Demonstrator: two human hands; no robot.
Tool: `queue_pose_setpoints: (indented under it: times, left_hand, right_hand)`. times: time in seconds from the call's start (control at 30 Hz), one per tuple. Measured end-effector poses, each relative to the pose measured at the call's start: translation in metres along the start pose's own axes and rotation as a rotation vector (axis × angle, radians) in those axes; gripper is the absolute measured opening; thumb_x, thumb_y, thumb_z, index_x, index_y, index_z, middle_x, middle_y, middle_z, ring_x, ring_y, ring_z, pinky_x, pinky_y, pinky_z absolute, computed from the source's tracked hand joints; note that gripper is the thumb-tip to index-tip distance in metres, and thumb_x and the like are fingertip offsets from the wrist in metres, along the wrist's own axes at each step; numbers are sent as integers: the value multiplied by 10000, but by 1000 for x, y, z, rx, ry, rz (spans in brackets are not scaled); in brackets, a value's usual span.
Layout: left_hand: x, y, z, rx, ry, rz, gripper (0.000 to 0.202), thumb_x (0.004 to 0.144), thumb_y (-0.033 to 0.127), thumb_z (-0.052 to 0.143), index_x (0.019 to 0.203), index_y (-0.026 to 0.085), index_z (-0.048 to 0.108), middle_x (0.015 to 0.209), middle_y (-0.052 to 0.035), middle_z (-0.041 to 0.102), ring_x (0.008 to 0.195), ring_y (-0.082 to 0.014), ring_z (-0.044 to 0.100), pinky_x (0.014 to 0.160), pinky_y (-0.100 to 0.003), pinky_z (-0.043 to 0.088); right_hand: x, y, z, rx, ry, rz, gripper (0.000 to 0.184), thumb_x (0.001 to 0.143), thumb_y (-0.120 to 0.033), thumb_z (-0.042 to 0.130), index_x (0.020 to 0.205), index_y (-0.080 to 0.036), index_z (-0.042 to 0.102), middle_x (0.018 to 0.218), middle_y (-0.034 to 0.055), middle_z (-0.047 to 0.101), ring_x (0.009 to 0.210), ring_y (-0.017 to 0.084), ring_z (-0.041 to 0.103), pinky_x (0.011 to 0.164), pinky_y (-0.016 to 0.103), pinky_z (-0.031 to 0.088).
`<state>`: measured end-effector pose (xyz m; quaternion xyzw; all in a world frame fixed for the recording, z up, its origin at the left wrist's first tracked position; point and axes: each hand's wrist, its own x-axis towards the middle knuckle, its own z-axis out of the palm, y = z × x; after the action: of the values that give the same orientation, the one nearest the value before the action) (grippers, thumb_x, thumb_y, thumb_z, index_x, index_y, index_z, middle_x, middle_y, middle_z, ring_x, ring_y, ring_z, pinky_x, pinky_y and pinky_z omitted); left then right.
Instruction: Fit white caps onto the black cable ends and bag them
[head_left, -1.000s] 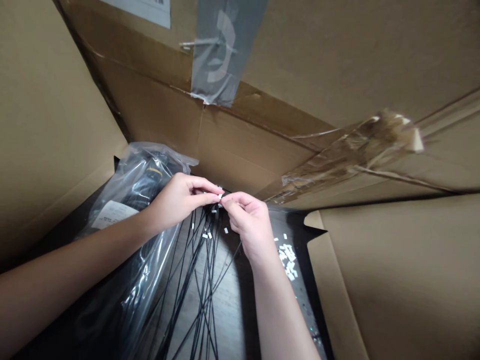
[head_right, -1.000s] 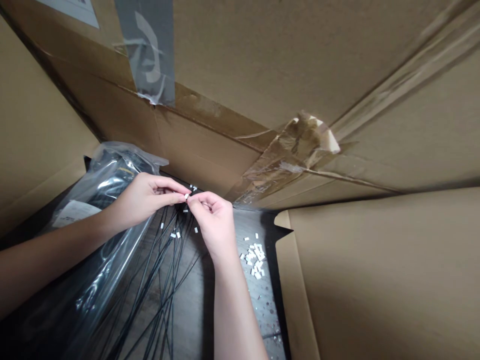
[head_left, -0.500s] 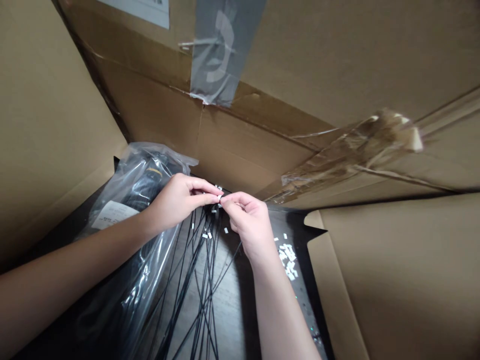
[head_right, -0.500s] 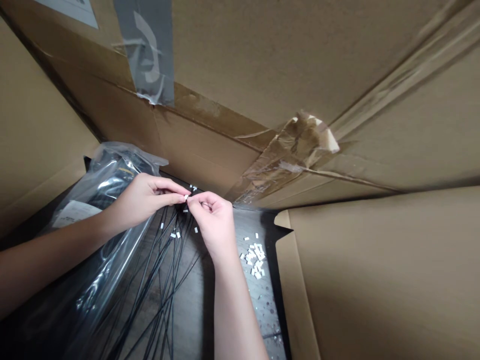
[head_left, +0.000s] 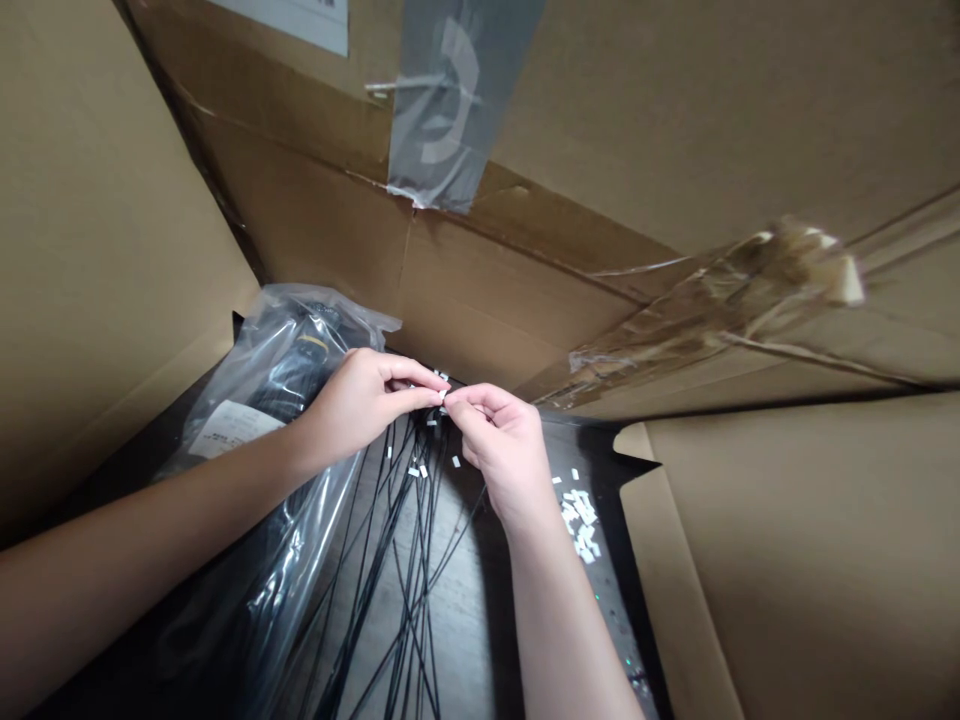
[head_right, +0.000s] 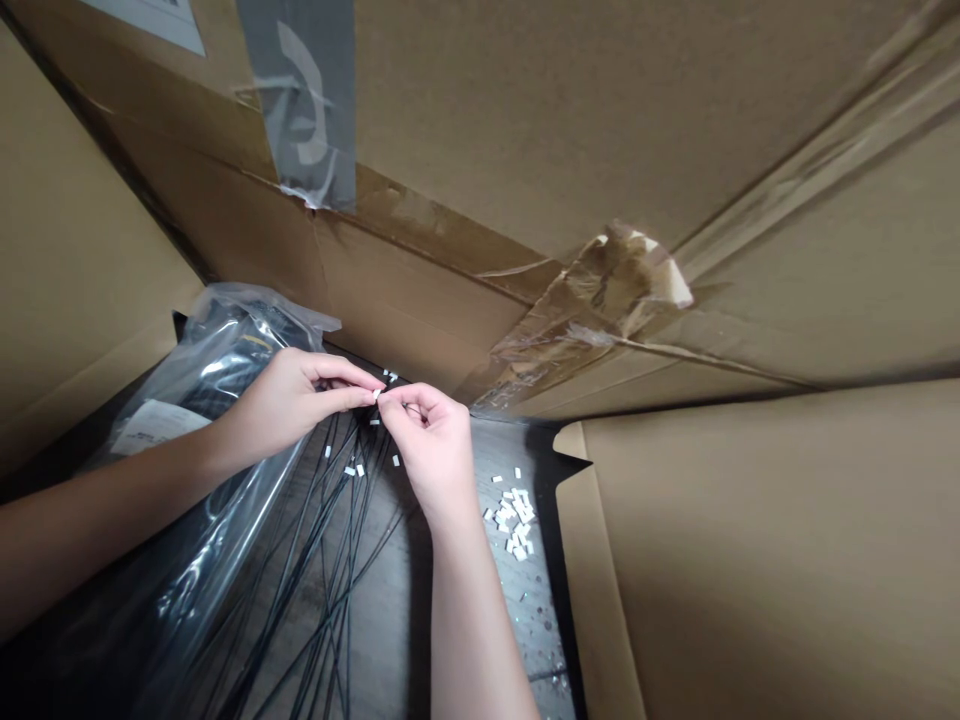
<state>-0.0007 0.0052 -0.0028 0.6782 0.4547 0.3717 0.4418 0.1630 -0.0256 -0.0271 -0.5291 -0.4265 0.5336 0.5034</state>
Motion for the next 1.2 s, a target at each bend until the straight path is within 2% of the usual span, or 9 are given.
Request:
queue_pose_setpoints:
  times: [0.37, 0.87, 1.2]
  left_hand:
    - [-1, -2, -1, 15, 22, -5, 122, 812, 237, 724, 898, 186, 794, 845, -10, 786, 726, -135, 695, 676, -235, 517]
    - [-1, 0, -1, 64, 38, 25, 122, 808, 234, 724, 894, 193, 800, 904, -35, 794, 826, -177, 725, 790, -275, 558]
    - [-3, 0, -1, 98, 15, 28, 137, 825, 265, 710, 910, 208, 800, 900, -30, 794, 801, -175, 725, 767, -267, 560]
  right_hand:
    - [1, 1, 1, -2, 21, -22, 308, 703, -445, 770, 757, -145, 723, 480, -86, 358, 423, 44, 208, 413, 238, 163]
    - [0, -2, 1, -83, 24, -55, 252, 710, -403, 725, 703, -151, 717, 459, -90, 323, 428, 53, 216, 443, 241, 175]
    - [-1, -3, 2, -139, 72, -67, 236, 726, -393, 711, 714, -157, 711, 466, -88, 318, 432, 63, 238, 444, 243, 176]
